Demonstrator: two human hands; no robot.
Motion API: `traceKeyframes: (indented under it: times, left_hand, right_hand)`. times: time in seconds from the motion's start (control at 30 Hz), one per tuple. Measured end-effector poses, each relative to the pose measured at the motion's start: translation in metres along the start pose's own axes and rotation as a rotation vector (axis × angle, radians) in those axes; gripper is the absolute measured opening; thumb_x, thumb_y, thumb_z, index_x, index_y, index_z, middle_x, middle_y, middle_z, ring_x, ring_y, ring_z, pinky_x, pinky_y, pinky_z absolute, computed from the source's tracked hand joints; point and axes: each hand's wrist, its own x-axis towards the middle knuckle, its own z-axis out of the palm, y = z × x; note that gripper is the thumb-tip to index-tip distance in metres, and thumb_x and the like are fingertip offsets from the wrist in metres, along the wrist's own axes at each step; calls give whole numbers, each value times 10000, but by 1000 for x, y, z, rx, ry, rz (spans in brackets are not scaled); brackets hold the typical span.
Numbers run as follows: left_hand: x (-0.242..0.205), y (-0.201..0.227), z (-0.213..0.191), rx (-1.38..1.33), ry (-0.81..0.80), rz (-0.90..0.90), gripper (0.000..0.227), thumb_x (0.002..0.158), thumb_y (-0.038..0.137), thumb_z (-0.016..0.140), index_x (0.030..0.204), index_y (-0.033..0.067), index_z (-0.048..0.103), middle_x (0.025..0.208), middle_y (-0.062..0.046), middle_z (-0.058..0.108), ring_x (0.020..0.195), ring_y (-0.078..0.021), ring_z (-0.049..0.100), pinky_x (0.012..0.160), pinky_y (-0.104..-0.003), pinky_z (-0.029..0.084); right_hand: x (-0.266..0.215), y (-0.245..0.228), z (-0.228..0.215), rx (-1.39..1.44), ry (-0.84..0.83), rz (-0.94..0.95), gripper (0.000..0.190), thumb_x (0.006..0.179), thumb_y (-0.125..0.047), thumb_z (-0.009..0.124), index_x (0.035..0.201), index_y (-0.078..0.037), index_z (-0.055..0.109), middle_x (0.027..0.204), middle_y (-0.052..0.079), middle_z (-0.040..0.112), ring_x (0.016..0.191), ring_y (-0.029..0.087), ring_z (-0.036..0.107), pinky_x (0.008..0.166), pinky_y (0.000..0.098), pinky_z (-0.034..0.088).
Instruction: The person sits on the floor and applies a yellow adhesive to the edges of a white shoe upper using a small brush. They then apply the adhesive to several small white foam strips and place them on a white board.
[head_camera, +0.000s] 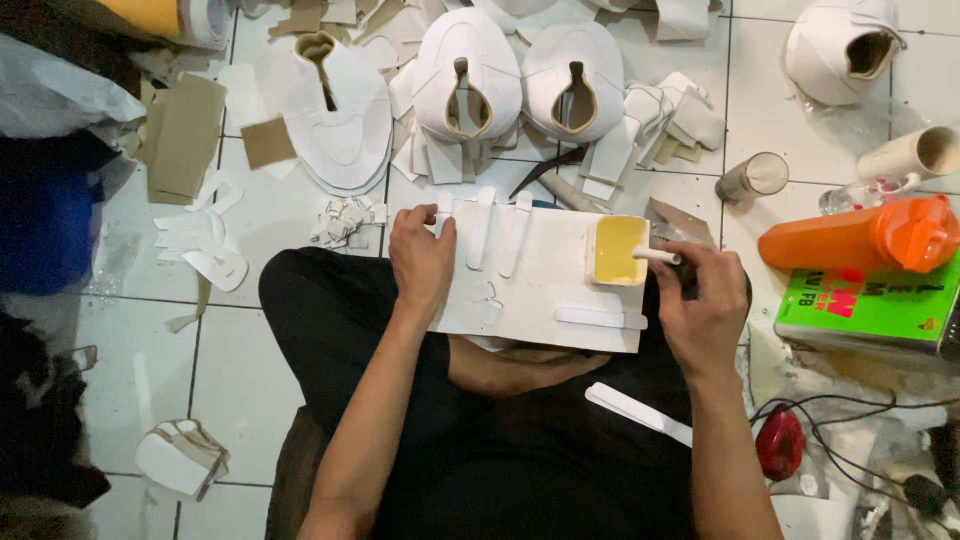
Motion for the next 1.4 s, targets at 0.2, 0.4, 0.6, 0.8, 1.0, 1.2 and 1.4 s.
traceKeyframes:
  times: [0.2,0.4,0.6,0.8,1.0,1.2,1.4]
  left_hand:
    - [1,-9,-8,-127,115,22,259,742,114,684,972,-3,655,816,-136,593,664,-316,615,627,-429,484]
    - [-23,23,-56,-197,300,178,251,707,82,720,940,61,629,791,-48,591,659,-201,559,614,-328,463]
    - [-47,35,-85,-554,142,67,156,775,49,725,925,76,688,774,-23,644,687,-101,616,614,-222,490]
    - [-74,51,-104,-1296,-236,-205,186,891,181,653,931,1,635,838,-103,663,751,-114,636,710,-225,530]
    - [-96,49,-98,-1760,-615,-300,250,976,167,427,1141,-17,463,714,-13,382,516,-89,384,485,-206,334]
    - [-114,72,-111,-1606,-643,-226,488,981,190,443,1337,-137,380,867,-65,456,594,-47,440,487,-160,384]
    - [-125,72,-104,-1288,-788,-149,279,985,342,407,981,107,258,901,-261,648,439,-149,507,366,-227,348]
  right_hand:
    - [-33,4,12,-16,-10,11,195,828,-170,790,959,-98,665,808,27,646,750,237,583,723,344,452]
    - [-43,5,9,-22,8,40,217,847,-110,786,1008,-44,655,826,71,643,760,276,583,717,368,446]
    - [-46,5,7,-27,16,35,202,912,-98,754,1069,-34,644,877,91,639,818,287,586,766,368,449]
    - [-49,12,6,-37,40,57,245,903,-113,778,1091,-39,640,894,91,632,812,294,576,779,360,446]
    - [-45,9,5,-16,-15,36,231,874,-165,780,1042,-71,650,805,80,616,772,292,582,766,374,458]
    - [-39,-25,-19,63,-92,80,245,812,-182,794,1017,-123,674,796,68,635,778,294,620,764,377,488]
    - [-39,-67,-59,663,237,318,306,940,-10,631,1203,6,475,1086,162,569,989,251,648,964,295,508]
